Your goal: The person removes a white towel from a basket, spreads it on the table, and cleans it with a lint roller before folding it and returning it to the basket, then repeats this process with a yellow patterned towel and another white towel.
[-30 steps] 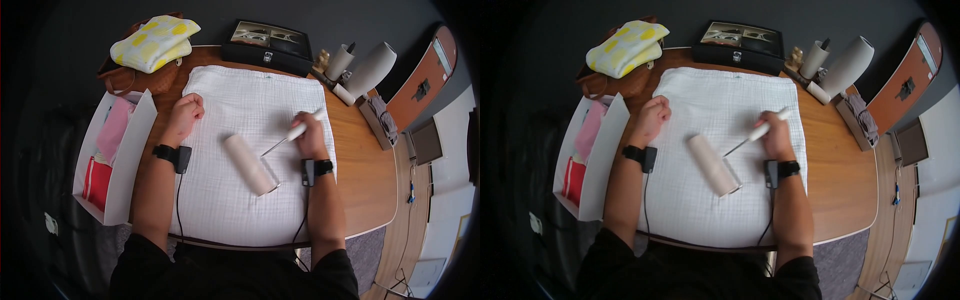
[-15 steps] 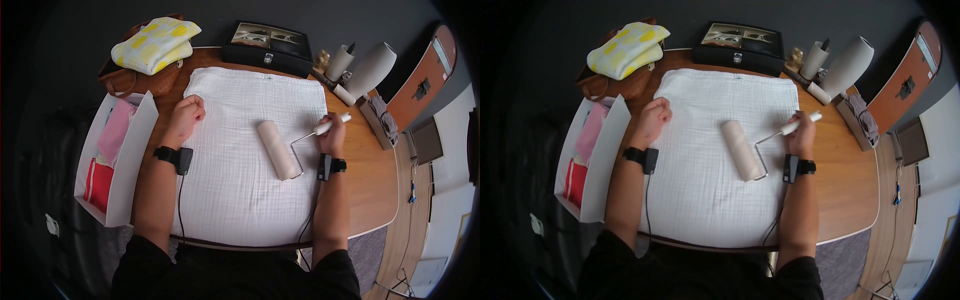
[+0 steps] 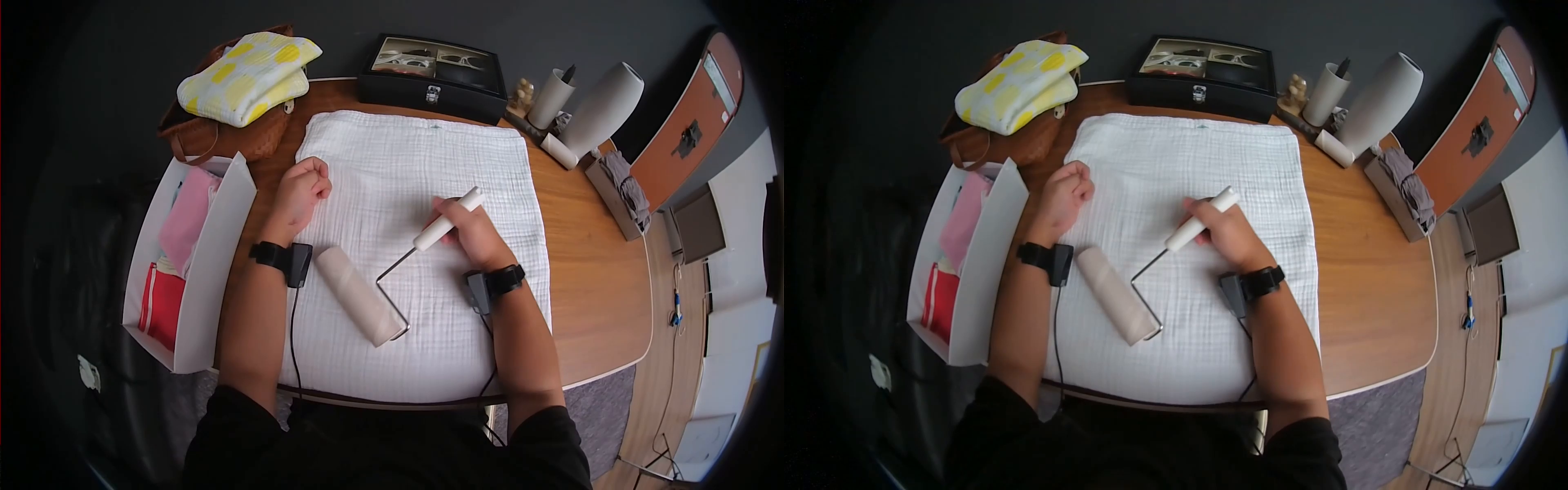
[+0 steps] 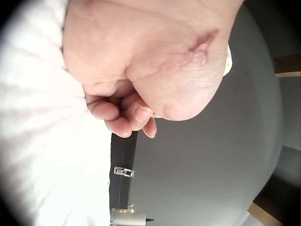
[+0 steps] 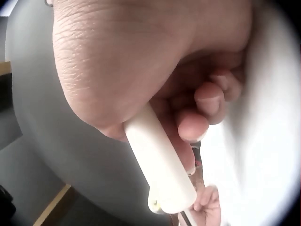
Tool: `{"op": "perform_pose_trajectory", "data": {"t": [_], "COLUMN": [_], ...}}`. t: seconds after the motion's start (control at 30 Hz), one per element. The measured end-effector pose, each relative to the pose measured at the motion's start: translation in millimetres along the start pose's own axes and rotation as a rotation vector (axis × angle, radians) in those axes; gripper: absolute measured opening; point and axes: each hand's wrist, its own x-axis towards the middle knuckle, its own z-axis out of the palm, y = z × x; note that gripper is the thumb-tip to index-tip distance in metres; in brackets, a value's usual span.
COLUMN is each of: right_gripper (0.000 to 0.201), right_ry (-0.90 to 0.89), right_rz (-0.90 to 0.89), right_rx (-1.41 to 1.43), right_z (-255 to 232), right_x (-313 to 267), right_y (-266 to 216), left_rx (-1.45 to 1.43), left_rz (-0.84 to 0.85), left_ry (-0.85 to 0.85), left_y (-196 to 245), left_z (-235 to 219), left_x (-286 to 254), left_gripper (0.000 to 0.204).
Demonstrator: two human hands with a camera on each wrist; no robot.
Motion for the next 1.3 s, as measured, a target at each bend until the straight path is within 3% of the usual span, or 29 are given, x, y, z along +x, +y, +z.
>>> {"op": "perform_pose_trajectory", "data": {"t": [0.07, 0.17, 0.2, 0.23, 0.3, 0.37, 0.5, 0.63, 0.73, 0.87, 0.97, 1.03, 1.1, 1.13, 1.23, 1.3], "right_gripper": [0.039, 0.025, 0.02, 0.016, 0.019, 0.023, 0.028, 0.035, 0.042, 0.043, 0.038, 0.031, 0.028, 0.029, 0.029, 0.032], "right_ry": [0.08, 0.301, 0.353, 0.516, 0.821, 0.889, 0.858, 0.56, 0.27, 0.275, 0.49, 0.718, 0.91, 1.012, 1.126, 1.106], "right_rz": [-0.04, -0.18, -0.324, -0.385, -0.34, -0.264, -0.266, -0.293, -0.171, -0.199, -0.334, -0.409, -0.338, -0.399, -0.46, -0.444], "right_rx": [-0.034, 0.227, 0.385, 0.431, 0.341, 0.353, 0.25, 0.164, -0.026, 0.018, 0.202, 0.275, 0.34, 0.387, 0.358, 0.377], "right_z": [-19, -66, -88, -114, -150, -154, -132, -58, -25, -28, -65, -116, -144, -152, -155, -137], "right_x": [7, 13, 21, 28, 27, 13, 23, 29, 14, 12, 20, 34, 22, 23, 16, 19], "right_y": [8, 16, 26, 35, 35, 23, 26, 23, 3, 1, 11, 34, 26, 28, 28, 21], "left_rx": [-0.004, 0.015, 0.026, 0.02, 0.008, 0.01, -0.003, 0.016, 0.015, 0.011, 0.014, 0.01, -0.003, -0.004, -0.001, 0.01], "left_rz": [0.003, -0.004, -0.006, -0.004, 0.0, 0.002, 0.001, -0.001, -0.005, 0.001, 0.002, 0.002, -0.002, -0.004, -0.003, 0.001], "left_ry": [-0.012, -0.008, -0.003, -0.009, -0.018, -0.017, -0.017, -0.008, 0.0, -0.017, -0.019, -0.013, -0.009, -0.005, -0.002, -0.021], "left_y": [0, 5, 6, 6, 5, 4, -3, -1, 3, 1, 2, 4, 3, 3, 2, 0], "left_z": [0, 3, 4, 4, 2, -1, -4, -2, 1, -1, 0, 1, 2, 2, 0, -3], "left_x": [0, -3, -4, -3, -2, -1, 4, 1, -1, 0, -2, -3, -2, -2, -1, 1], "left_gripper": [0.013, 0.013, 0.013, 0.012, 0.012, 0.012, 0.012, 0.012, 0.013, 0.013, 0.013, 0.013, 0.013, 0.012, 0.012, 0.012]}}
